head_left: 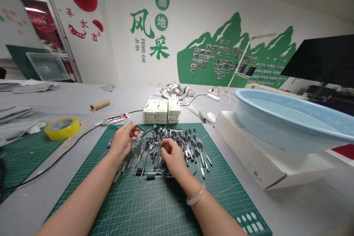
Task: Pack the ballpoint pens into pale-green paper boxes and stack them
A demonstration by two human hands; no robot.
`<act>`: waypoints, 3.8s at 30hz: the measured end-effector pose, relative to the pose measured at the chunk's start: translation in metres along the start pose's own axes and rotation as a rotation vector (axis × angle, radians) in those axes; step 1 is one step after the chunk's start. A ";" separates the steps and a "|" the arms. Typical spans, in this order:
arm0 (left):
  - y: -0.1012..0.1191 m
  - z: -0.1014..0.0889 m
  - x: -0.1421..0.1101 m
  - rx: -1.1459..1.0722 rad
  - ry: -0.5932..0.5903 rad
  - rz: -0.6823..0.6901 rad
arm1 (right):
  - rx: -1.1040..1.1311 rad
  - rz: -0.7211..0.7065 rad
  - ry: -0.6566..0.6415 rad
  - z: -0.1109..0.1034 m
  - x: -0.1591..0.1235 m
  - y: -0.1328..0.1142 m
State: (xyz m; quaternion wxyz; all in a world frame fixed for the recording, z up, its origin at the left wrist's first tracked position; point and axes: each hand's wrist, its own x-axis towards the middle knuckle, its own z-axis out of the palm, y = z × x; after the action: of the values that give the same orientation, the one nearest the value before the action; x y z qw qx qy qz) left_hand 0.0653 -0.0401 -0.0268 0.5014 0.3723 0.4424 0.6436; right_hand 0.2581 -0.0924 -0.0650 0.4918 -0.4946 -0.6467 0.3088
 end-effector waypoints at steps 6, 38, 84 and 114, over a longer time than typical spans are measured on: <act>0.018 0.001 -0.004 -0.196 0.036 0.121 | -0.103 -0.089 -0.018 -0.001 -0.003 -0.005; 0.020 0.024 -0.032 0.286 -0.358 0.152 | -0.148 -0.108 -0.063 -0.003 -0.007 -0.012; 0.000 0.005 -0.014 1.099 -0.208 0.179 | 0.276 0.067 -0.043 0.002 0.001 0.002; 0.002 0.016 -0.024 0.144 -0.399 -0.215 | 0.119 -0.064 0.062 -0.003 -0.003 -0.010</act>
State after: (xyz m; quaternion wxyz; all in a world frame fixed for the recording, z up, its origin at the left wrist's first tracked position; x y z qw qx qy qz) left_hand 0.0849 -0.0610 -0.0202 0.6168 0.4777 0.4162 0.4671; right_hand 0.2580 -0.0988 -0.0564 0.5497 -0.4530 -0.6271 0.3152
